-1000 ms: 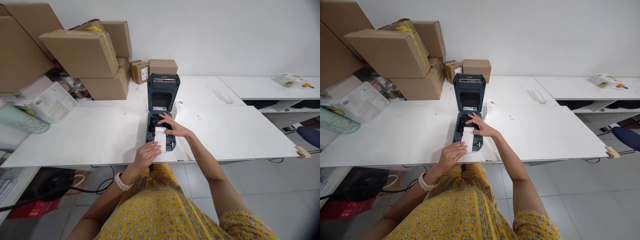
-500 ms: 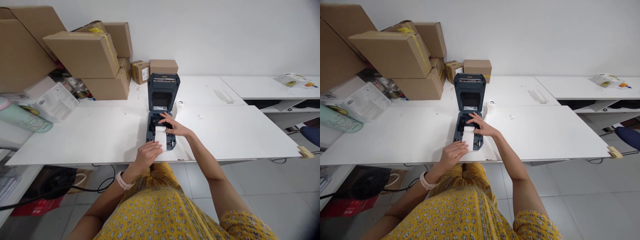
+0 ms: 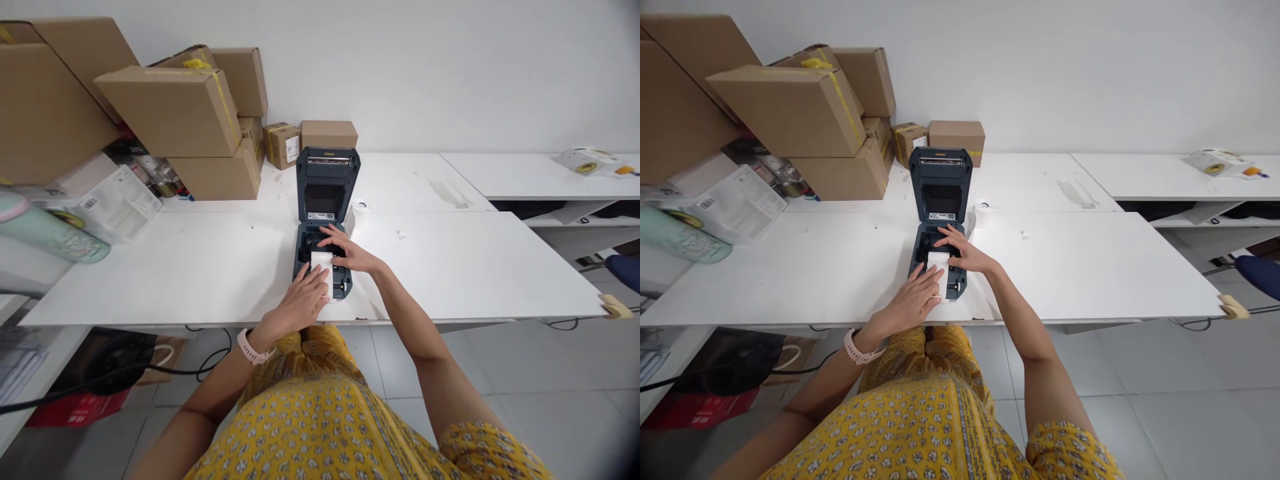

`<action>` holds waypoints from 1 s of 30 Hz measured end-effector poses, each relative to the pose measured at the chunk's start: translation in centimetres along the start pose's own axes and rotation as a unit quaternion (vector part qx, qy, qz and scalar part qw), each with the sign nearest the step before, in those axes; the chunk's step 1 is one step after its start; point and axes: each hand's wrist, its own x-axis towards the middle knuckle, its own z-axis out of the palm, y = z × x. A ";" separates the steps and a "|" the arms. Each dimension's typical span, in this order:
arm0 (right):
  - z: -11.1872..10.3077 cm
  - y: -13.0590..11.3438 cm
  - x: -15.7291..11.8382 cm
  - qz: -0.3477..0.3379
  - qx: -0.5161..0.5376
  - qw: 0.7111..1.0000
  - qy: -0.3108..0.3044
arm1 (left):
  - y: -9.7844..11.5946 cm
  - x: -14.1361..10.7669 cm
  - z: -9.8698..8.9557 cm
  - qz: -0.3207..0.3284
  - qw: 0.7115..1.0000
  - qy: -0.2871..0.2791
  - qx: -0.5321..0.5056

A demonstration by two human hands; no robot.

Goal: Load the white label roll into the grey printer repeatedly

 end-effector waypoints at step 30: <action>-4.6 -2.3 3.2 -0.028 0.080 0.912 0.401 | -0.3 -2.0 2.9 0.021 0.990 0.129 -0.055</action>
